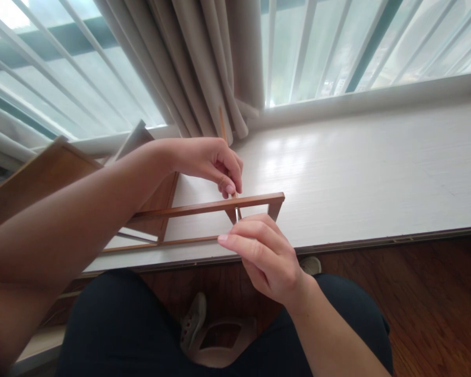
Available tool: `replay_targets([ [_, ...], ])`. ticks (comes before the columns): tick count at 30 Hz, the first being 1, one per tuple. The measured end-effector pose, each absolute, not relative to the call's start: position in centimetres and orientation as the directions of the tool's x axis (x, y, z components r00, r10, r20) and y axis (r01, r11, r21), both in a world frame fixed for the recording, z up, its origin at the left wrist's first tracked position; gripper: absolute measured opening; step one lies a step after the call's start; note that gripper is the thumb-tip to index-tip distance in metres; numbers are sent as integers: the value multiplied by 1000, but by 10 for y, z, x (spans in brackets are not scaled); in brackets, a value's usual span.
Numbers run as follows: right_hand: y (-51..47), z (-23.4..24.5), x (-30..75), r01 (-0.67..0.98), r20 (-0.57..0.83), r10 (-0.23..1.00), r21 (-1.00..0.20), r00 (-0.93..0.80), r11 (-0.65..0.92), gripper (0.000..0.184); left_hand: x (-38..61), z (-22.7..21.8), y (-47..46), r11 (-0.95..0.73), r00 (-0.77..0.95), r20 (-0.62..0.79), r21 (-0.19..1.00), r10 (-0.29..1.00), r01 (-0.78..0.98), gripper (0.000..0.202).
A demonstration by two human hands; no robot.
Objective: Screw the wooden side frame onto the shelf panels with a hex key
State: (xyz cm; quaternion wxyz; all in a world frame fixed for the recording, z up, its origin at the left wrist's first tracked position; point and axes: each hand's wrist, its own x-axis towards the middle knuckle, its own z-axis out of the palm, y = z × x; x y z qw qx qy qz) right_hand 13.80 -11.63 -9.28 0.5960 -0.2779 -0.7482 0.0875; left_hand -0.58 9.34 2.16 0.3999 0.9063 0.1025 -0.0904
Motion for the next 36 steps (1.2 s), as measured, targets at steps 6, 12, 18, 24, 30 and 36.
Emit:
replay_targets([
  [6, -118, -93, 139, 311, 842, 530, -479, -104, 821, 56, -6, 23, 92, -665, 960, -246, 697, 131, 269, 22],
  [12, -118, -97, 139, 300, 838, 538, -492, -90, 817, 56, -5, 24, 91, -618, 958, -235, 732, 165, 286, 24],
  [18, -119, -97, 140, 297, 829, 554, -510, -79, 807, 56, -6, 22, 93, -633, 955, -265, 719, 133, 287, 23],
  [24, -118, -96, 139, 322, 840, 539, -494, -62, 807, 55, -6, 22, 93, -647, 959, -255, 713, 121, 271, 23],
  [30, -118, -97, 137, 333, 843, 535, -491, -52, 805, 55, -6, 22, 93, -648, 956, -262, 708, 128, 281, 24],
  [36, -119, -98, 134, 354, 834, 548, -532, 64, 769, 52, -6, 23, 92, -639, 956, -255, 713, 146, 288, 23],
])
